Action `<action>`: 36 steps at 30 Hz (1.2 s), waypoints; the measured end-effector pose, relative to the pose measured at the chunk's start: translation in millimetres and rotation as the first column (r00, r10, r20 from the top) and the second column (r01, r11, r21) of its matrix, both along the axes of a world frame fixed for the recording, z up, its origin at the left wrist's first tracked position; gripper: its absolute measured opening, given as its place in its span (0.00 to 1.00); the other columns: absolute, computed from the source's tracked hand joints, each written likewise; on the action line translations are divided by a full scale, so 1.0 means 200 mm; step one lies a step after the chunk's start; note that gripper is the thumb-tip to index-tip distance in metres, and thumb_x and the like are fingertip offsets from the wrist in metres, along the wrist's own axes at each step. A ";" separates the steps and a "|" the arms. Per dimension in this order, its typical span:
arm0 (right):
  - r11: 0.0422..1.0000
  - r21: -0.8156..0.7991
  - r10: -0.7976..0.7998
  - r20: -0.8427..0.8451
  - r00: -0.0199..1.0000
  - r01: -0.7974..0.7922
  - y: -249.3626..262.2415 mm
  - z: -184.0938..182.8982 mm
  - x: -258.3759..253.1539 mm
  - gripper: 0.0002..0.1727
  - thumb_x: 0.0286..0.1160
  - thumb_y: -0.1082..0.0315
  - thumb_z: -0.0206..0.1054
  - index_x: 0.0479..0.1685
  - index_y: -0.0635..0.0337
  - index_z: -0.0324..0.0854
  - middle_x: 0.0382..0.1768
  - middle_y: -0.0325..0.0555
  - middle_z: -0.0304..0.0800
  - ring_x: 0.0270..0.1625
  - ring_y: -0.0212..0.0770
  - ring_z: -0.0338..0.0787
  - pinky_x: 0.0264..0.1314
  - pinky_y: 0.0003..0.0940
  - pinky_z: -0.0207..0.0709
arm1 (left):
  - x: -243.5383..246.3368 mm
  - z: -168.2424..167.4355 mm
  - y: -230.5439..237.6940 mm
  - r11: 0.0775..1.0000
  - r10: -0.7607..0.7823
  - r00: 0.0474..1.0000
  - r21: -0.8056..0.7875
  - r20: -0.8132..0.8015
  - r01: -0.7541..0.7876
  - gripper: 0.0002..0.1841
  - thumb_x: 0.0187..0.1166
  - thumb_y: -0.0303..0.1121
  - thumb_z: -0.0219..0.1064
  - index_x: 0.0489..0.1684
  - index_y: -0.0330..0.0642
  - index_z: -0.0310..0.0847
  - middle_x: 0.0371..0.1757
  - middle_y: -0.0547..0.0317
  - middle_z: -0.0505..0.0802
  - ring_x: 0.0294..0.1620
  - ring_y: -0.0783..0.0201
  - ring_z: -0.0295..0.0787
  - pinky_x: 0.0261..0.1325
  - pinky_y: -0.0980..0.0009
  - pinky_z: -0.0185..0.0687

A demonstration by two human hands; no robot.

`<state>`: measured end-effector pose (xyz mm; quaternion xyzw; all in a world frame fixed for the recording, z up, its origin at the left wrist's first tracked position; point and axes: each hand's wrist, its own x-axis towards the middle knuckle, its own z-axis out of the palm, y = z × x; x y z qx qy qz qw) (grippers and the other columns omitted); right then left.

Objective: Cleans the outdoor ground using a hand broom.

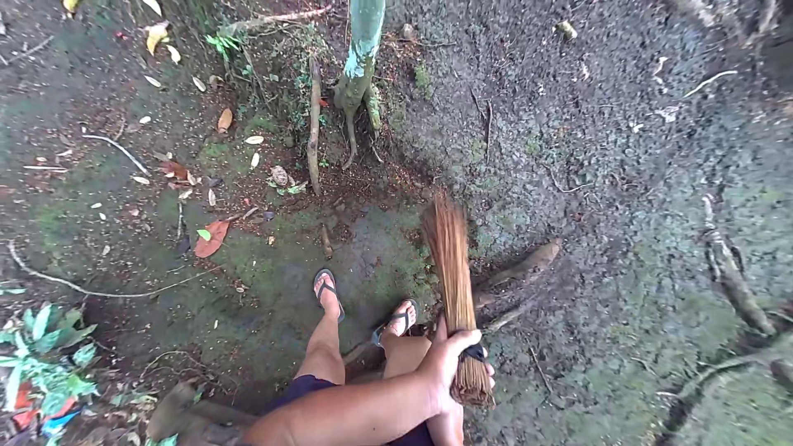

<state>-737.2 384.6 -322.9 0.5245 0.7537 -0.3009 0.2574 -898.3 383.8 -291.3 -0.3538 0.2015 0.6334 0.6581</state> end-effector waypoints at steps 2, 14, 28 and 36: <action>0.998 0.069 0.003 -0.062 0.998 0.001 -0.01 -0.06 0.05 0.26 0.74 0.55 0.64 0.60 0.69 0.86 0.64 0.67 0.86 0.72 0.64 0.82 0.79 0.63 0.70 | -0.06 -0.03 0.03 0.999 -0.003 0.999 0.041 0.051 0.001 0.20 0.88 0.40 0.56 0.76 0.51 0.64 0.39 0.49 0.88 0.29 0.58 0.88 0.32 0.65 0.88; 0.997 0.057 -0.038 -0.178 0.983 0.049 0.05 -0.11 0.11 0.26 0.68 0.65 0.64 0.67 0.65 0.85 0.67 0.67 0.83 0.71 0.67 0.80 0.74 0.66 0.70 | -0.44 -0.03 -0.08 0.825 0.510 0.858 -0.251 -0.055 -0.506 0.12 0.91 0.39 0.51 0.57 0.40 0.69 0.36 0.48 0.87 0.28 0.57 0.89 0.30 0.65 0.89; 0.997 0.058 0.062 -0.149 0.987 -0.054 0.00 -0.14 0.08 0.26 0.68 0.65 0.64 0.66 0.64 0.86 0.68 0.66 0.83 0.72 0.66 0.80 0.75 0.65 0.69 | -1.43 -0.42 -0.30 0.610 0.789 0.575 0.160 -0.217 -0.776 0.14 0.87 0.44 0.53 0.55 0.43 0.72 0.41 0.52 0.88 0.36 0.61 0.92 0.42 0.69 0.93; 0.998 0.051 0.036 -0.120 0.992 -0.030 -0.02 -0.12 0.08 0.25 0.69 0.66 0.64 0.67 0.66 0.85 0.69 0.68 0.82 0.72 0.68 0.79 0.76 0.64 0.69 | -1.14 -0.14 -0.29 0.545 0.804 0.535 -0.041 -0.259 -0.838 0.11 0.86 0.43 0.57 0.50 0.47 0.75 0.42 0.55 0.89 0.40 0.62 0.92 0.47 0.68 0.92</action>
